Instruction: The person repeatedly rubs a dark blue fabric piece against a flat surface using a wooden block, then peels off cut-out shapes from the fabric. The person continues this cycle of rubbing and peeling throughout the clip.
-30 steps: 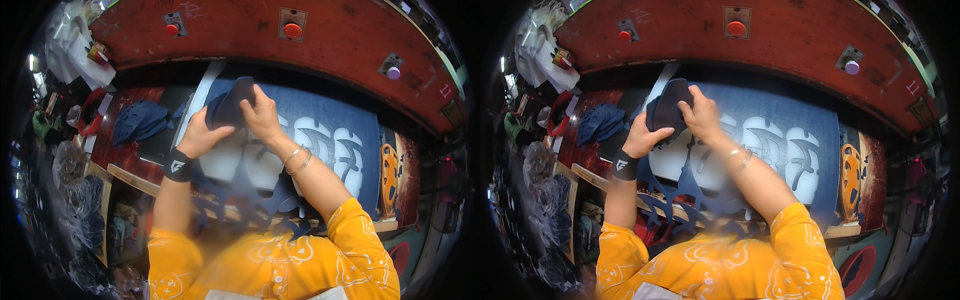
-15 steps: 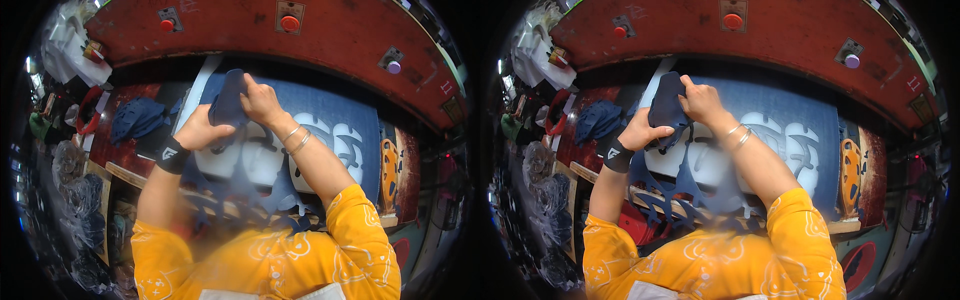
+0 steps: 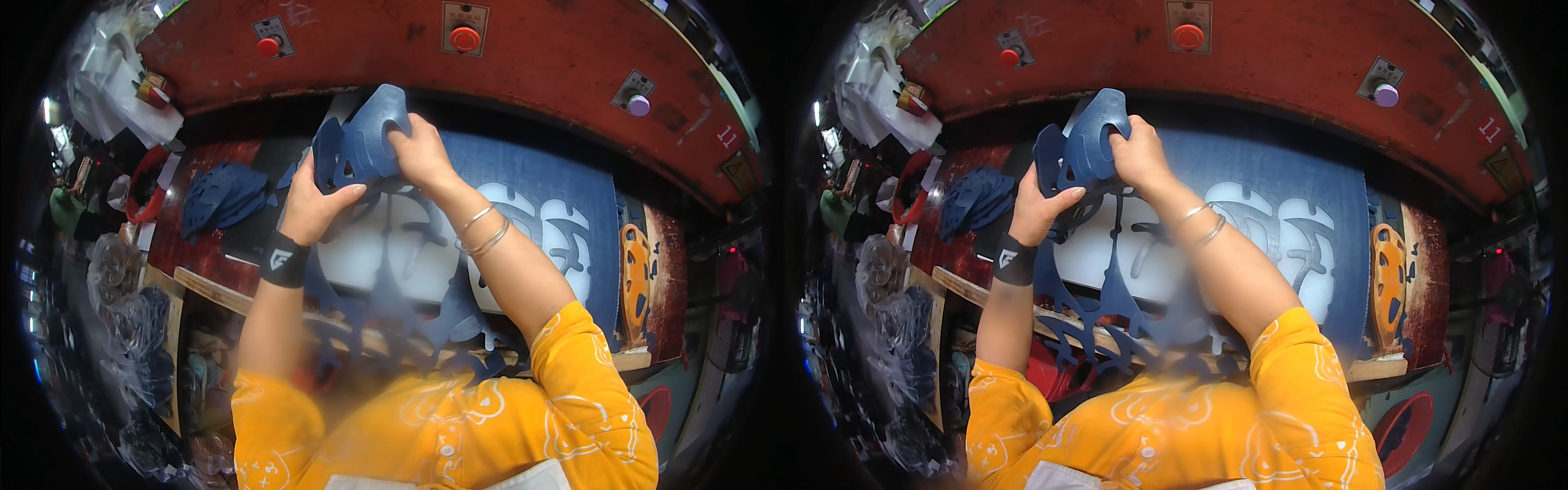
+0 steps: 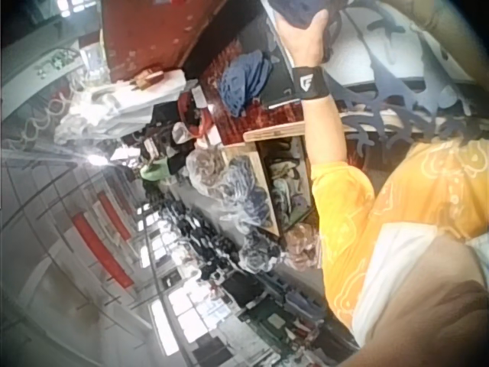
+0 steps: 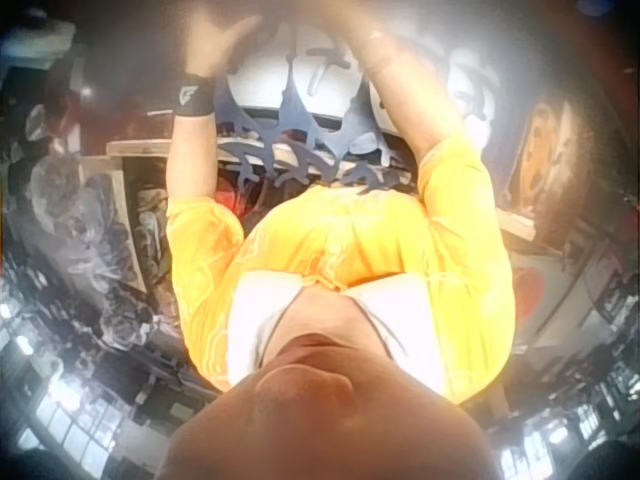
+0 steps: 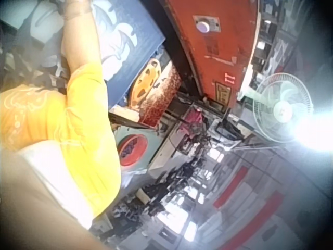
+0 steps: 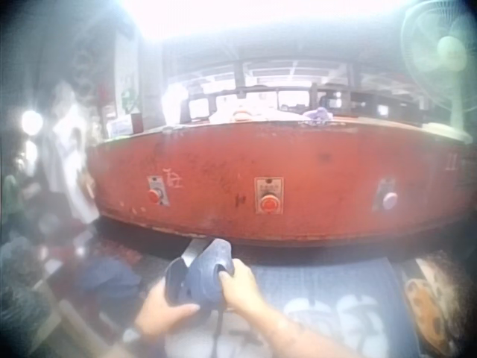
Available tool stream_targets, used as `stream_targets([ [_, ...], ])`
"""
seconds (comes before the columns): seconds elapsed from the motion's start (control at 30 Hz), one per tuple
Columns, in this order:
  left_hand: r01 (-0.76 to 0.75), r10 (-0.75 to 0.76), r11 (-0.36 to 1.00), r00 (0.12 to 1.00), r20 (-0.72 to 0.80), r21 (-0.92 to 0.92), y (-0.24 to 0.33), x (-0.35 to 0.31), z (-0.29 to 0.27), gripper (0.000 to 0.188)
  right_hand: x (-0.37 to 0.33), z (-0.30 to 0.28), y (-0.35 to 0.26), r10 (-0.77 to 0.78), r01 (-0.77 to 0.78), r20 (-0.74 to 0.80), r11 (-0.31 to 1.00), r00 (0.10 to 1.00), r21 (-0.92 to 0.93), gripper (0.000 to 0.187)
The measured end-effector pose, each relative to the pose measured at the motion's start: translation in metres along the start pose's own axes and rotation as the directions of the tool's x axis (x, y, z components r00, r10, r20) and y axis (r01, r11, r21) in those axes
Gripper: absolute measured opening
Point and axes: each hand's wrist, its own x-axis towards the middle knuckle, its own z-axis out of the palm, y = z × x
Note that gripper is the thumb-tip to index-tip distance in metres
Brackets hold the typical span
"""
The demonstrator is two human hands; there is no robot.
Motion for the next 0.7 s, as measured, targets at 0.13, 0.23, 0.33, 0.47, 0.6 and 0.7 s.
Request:
stream_targets([
  [0.13,0.152,-0.106,0.936,0.982,0.157,-0.319,-0.005,0.006,0.006,0.051,-0.002,-0.006,0.008,0.063,-0.063,0.003,0.989,0.998,0.135,0.031],
  [0.23,0.194,-0.140,0.920,0.974,0.176,-0.341,-0.005,0.004,0.018,0.048,-0.001,-0.007,0.019,0.011,-0.005,-0.079,0.997,0.997,0.072,0.027],
  [0.33,0.270,-0.203,0.935,0.939,0.278,-0.229,-0.001,0.002,0.024,0.038,0.001,-0.014,0.028,-0.221,0.208,-0.084,0.968,0.972,-0.142,0.024],
  [0.47,0.253,-0.186,0.958,0.907,0.379,-0.136,0.006,-0.005,0.020,0.032,0.011,-0.039,0.034,-0.563,0.508,0.021,0.729,0.826,-0.459,0.015],
  [0.6,0.489,-0.405,0.872,0.756,0.514,-0.031,0.007,-0.021,0.017,0.026,0.030,-0.061,0.038,-0.605,0.497,0.057,0.592,0.794,-0.634,0.016],
  [0.7,0.473,-0.402,0.845,0.869,0.287,-0.248,0.004,-0.025,0.019,0.026,0.024,-0.058,0.040,-0.290,0.310,0.125,0.782,0.949,-0.541,0.032],
])
